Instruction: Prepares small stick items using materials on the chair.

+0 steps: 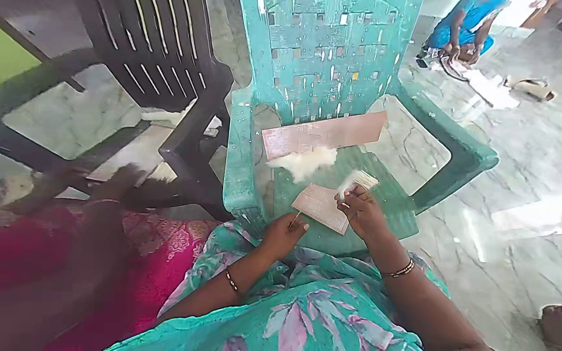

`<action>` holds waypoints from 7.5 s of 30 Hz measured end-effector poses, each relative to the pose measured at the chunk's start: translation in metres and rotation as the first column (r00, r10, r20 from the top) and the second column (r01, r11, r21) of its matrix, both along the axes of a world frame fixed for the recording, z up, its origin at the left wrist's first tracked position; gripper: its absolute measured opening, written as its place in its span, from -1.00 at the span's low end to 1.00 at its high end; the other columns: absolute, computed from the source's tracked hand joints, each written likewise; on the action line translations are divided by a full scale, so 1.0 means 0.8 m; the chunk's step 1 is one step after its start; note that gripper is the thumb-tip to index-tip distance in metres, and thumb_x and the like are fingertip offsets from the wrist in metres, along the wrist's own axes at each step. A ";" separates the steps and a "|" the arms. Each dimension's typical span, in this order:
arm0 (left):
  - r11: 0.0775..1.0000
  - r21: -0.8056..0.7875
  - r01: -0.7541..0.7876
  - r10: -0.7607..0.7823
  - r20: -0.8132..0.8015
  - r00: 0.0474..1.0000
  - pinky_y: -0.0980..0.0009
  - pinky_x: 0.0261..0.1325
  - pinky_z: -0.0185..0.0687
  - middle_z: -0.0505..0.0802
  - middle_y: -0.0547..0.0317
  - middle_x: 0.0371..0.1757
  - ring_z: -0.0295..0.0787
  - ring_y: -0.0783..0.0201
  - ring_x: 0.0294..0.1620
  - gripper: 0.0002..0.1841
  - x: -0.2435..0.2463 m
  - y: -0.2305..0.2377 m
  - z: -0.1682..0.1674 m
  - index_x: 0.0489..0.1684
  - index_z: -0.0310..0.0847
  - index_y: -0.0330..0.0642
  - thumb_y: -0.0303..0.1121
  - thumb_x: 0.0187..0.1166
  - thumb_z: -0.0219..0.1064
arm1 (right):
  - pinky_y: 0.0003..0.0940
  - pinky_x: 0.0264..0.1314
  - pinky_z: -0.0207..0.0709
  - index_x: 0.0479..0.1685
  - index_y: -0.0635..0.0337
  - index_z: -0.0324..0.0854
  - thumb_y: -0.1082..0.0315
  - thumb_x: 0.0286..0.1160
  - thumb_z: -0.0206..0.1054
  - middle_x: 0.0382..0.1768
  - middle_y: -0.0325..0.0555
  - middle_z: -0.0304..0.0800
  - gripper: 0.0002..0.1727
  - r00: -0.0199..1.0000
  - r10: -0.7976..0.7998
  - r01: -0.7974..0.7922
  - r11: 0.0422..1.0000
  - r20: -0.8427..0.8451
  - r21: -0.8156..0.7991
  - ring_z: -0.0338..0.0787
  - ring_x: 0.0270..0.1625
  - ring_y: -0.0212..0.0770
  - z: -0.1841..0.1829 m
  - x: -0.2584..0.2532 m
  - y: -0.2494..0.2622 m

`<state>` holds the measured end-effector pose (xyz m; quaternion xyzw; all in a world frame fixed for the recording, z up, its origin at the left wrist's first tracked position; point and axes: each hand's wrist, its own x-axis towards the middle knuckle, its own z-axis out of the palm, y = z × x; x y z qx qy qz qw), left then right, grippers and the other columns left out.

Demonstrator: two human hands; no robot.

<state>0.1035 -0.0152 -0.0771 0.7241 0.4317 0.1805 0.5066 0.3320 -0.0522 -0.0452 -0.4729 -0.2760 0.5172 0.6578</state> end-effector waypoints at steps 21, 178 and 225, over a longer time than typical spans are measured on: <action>0.959 -0.198 -0.203 0.254 0.287 0.924 0.61 -0.46 0.42 0.65 0.29 -0.41 0.46 0.51 -0.56 -0.94 0.061 -0.021 0.078 -0.06 0.61 -0.21 -0.46 0.67 0.34 | -0.48 0.04 0.61 0.15 0.18 0.67 0.34 0.72 0.22 -0.12 -0.28 0.78 -0.79 0.943 0.221 -0.237 0.971 0.248 0.038 0.73 -0.10 -0.45 -0.009 -0.011 -0.050; 0.914 -0.313 -0.258 0.310 0.130 0.942 0.63 -0.54 0.31 0.77 0.24 -0.33 0.41 0.52 -0.62 -0.87 0.124 0.015 0.055 -0.08 0.67 -0.19 -0.35 0.78 0.24 | -0.60 -0.38 0.42 -0.08 0.15 0.70 0.41 0.69 0.29 -0.37 -0.29 0.71 -0.91 0.941 0.194 -0.178 0.980 0.277 -0.085 0.53 -0.48 -0.50 -0.027 0.057 0.000; 0.979 0.186 -0.080 0.108 -0.143 0.984 0.29 -0.12 0.63 0.86 0.15 -0.17 0.71 0.32 -0.29 -0.77 0.123 0.031 0.040 0.02 0.80 -0.22 -0.27 0.59 0.46 | -0.51 -0.33 0.40 0.00 0.32 0.71 0.27 0.64 0.38 -0.32 -0.26 0.77 -0.75 0.820 0.444 -0.407 0.896 0.362 -0.178 0.54 -0.42 -0.51 -0.052 0.069 0.019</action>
